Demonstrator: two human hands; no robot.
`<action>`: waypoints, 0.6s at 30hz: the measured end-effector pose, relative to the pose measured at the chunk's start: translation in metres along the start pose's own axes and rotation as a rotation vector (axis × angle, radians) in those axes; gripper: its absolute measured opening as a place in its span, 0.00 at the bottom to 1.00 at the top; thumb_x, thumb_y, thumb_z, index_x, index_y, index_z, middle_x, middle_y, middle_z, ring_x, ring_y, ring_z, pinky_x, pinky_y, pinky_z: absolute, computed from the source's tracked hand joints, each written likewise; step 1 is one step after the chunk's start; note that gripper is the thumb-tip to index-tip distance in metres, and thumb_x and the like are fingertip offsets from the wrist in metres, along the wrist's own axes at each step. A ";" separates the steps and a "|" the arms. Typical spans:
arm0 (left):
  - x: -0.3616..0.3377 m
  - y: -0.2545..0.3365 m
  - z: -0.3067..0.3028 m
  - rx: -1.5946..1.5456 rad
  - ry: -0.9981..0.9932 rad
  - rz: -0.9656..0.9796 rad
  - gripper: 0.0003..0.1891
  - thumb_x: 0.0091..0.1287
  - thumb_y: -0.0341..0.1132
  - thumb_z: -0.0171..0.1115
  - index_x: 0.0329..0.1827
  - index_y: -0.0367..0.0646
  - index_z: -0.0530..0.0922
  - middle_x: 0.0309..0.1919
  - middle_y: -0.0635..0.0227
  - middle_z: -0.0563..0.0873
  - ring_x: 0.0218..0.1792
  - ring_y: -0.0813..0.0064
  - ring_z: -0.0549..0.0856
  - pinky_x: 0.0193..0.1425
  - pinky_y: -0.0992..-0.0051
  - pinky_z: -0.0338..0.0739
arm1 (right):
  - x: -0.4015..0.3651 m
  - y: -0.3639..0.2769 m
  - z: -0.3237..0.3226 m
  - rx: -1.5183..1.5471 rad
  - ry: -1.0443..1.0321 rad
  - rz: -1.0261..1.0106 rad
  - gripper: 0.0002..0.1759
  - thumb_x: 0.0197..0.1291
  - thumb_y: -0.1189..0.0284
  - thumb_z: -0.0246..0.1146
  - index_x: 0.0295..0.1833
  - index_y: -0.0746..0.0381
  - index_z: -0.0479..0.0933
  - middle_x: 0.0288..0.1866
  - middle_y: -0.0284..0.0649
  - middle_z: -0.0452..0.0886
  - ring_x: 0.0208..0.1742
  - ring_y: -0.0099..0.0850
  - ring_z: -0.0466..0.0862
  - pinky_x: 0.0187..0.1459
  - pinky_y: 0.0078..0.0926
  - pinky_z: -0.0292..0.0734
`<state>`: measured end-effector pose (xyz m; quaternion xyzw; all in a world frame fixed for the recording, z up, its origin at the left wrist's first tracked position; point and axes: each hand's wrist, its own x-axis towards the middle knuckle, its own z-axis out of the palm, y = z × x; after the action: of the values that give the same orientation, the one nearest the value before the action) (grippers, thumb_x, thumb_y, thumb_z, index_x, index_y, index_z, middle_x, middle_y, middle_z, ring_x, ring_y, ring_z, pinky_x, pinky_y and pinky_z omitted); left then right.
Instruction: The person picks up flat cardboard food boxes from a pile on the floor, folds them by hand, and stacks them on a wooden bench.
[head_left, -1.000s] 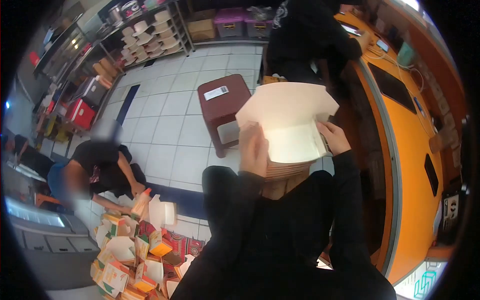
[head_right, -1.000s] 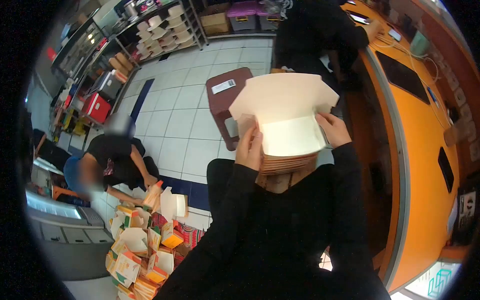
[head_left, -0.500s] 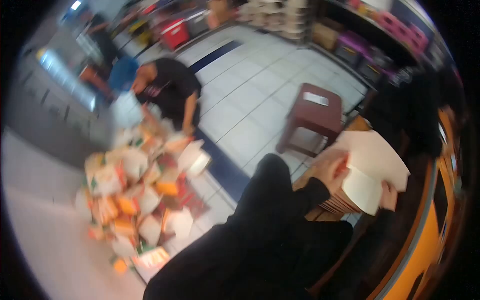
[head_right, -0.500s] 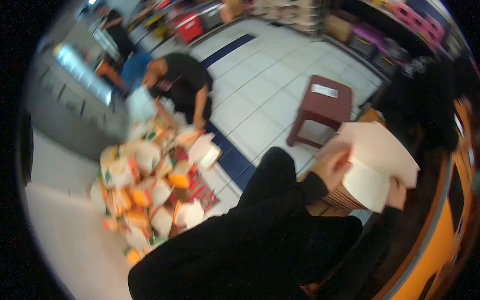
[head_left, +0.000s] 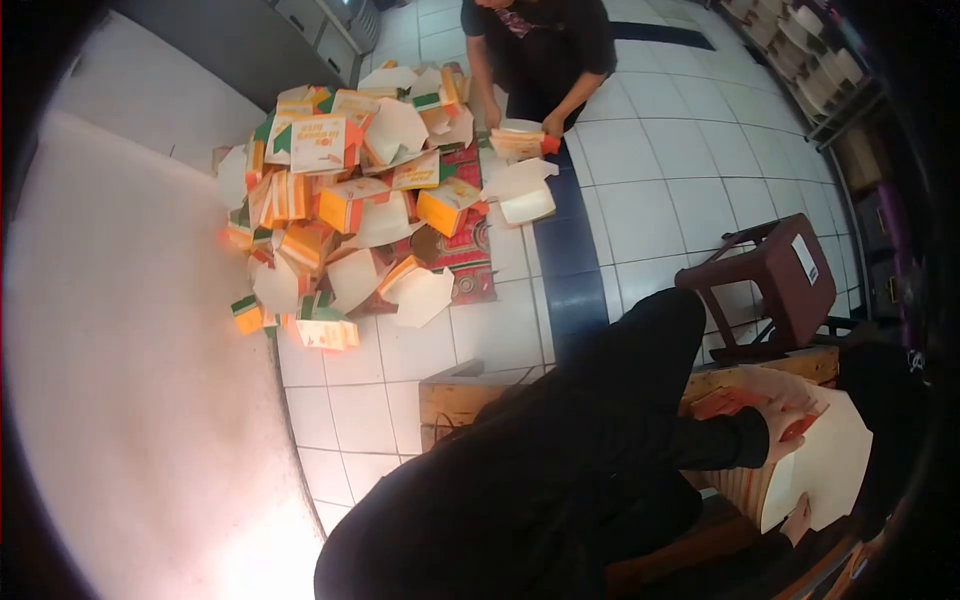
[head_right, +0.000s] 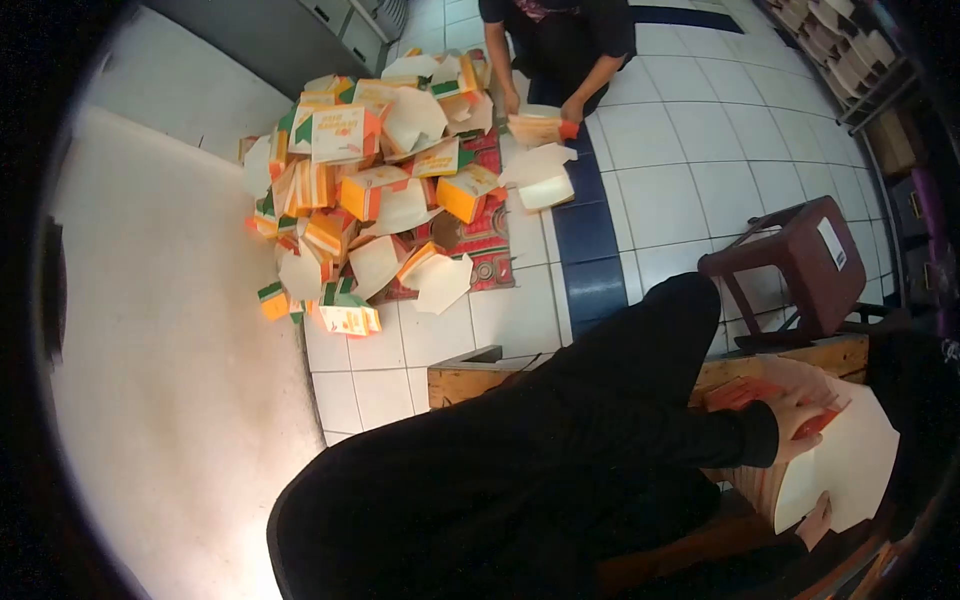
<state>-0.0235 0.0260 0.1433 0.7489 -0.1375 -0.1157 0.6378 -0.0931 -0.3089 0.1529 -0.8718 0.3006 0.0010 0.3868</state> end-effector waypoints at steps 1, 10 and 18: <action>-0.002 0.006 -0.007 -0.043 -0.055 -0.050 0.30 0.65 0.51 0.57 0.67 0.46 0.70 0.69 0.38 0.60 0.70 0.38 0.60 0.71 0.54 0.61 | 0.004 0.012 0.003 -0.027 0.085 -0.032 0.36 0.66 0.49 0.56 0.64 0.70 0.70 0.62 0.50 0.76 0.59 0.40 0.77 0.58 0.31 0.73; -0.053 -0.078 -0.161 -0.146 0.455 -0.044 0.15 0.65 0.39 0.60 0.50 0.39 0.77 0.40 0.57 0.83 0.39 0.64 0.84 0.46 0.68 0.78 | -0.068 -0.042 0.048 -0.037 0.569 0.098 0.37 0.59 0.43 0.62 0.60 0.65 0.76 0.58 0.47 0.79 0.54 0.41 0.80 0.55 0.34 0.76; -0.218 -0.424 -0.394 0.211 1.007 -0.707 0.18 0.62 0.42 0.62 0.53 0.45 0.75 0.42 0.60 0.85 0.42 0.64 0.86 0.50 0.67 0.78 | -0.096 -0.012 0.043 -0.010 0.775 0.109 0.28 0.63 0.52 0.61 0.59 0.62 0.76 0.58 0.48 0.78 0.55 0.38 0.79 0.56 0.34 0.75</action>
<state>-0.0652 0.5303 -0.2129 0.7708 0.4257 0.0618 0.4700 -0.1558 -0.2236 0.1531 -0.7921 0.4702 -0.3066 0.2399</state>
